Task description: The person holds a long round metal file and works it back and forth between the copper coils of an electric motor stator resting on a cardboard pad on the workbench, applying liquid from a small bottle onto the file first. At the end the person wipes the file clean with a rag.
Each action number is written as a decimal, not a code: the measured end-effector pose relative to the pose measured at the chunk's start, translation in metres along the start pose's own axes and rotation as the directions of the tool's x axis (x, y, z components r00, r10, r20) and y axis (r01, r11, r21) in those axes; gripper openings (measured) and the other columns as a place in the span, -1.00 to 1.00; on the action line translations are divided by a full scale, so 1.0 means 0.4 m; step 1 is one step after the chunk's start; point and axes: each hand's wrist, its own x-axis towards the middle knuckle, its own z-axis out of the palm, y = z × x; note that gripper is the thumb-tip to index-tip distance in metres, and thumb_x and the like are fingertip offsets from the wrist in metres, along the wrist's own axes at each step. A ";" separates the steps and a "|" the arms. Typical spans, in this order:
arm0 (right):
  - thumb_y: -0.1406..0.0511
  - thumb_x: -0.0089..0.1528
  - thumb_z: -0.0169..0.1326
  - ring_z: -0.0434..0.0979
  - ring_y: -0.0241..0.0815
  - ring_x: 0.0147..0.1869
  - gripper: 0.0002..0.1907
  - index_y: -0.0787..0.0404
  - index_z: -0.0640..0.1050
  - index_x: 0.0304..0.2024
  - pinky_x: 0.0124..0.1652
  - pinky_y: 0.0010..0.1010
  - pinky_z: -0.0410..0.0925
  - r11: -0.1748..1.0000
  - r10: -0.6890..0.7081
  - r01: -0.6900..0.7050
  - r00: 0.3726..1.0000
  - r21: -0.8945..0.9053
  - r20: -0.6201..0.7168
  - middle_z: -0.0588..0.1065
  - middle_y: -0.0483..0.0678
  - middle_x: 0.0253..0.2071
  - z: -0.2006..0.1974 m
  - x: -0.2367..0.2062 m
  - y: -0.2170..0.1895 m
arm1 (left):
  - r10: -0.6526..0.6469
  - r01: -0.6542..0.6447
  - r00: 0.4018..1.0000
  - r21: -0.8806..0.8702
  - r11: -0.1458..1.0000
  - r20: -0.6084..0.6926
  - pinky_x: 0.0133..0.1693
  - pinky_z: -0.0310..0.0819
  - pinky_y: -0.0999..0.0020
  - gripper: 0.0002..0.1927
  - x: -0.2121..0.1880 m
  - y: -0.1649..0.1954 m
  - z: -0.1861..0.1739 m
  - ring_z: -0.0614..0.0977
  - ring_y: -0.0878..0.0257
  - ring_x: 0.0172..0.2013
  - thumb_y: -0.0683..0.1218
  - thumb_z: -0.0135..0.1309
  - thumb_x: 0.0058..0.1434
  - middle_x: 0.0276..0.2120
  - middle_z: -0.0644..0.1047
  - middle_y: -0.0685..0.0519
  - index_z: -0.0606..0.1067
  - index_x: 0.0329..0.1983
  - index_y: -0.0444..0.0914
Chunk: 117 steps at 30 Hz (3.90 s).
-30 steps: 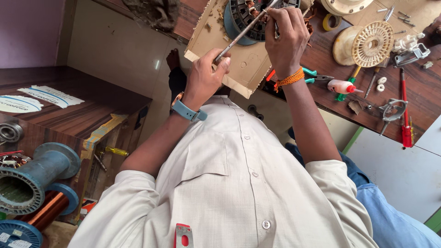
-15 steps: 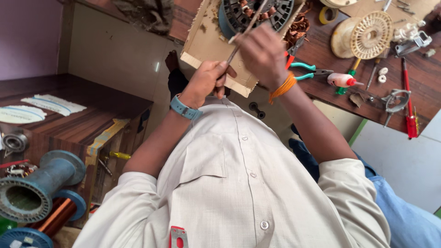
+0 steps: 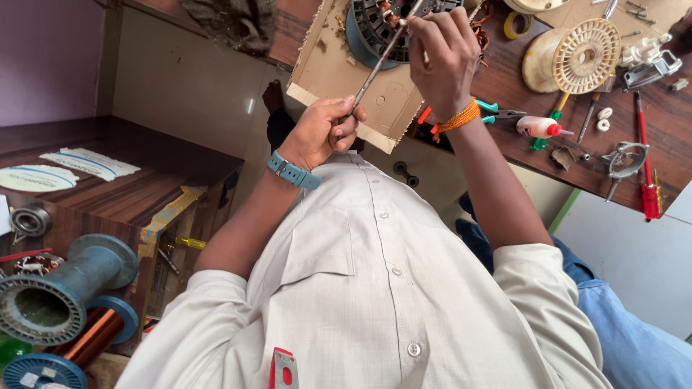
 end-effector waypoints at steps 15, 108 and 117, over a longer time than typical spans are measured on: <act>0.52 0.21 0.24 0.46 -0.08 -0.19 -0.84 0.28 0.60 -0.16 -0.23 -0.27 0.39 0.990 -0.124 0.123 0.992 0.073 0.015 0.47 -0.03 -0.29 -0.003 0.013 -0.014 | 0.019 -0.018 1.000 -0.066 0.998 0.008 -0.57 0.20 0.43 -0.61 0.015 -0.007 -0.009 0.28 0.32 -0.67 0.02 -0.24 0.52 -0.71 0.21 0.18 0.44 -0.30 -0.32; 0.50 0.20 0.25 0.46 -0.08 -0.19 -0.83 0.23 0.62 -0.17 -0.25 -0.30 0.39 0.998 -0.055 0.057 0.993 -0.014 0.106 0.50 -0.04 -0.30 -0.014 0.031 0.015 | 0.411 -0.191 0.892 0.664 0.722 -0.190 -0.67 0.32 0.46 -0.61 -0.027 0.029 0.122 0.43 0.41 -0.78 -0.03 -0.19 0.46 -0.65 0.52 0.08 0.62 -0.15 -0.34; 0.52 0.19 0.25 0.47 -0.08 -0.20 -0.82 0.23 0.61 -0.19 -0.26 -0.28 0.38 1.000 0.014 -0.017 0.994 0.025 0.106 0.51 -0.03 -0.30 -0.016 0.042 -0.007 | 0.436 -0.200 0.883 0.702 0.684 -0.173 -0.67 0.32 0.43 -0.61 -0.031 0.032 0.123 0.43 0.40 -0.78 -0.03 -0.19 0.47 -0.65 0.52 0.08 0.61 -0.14 -0.35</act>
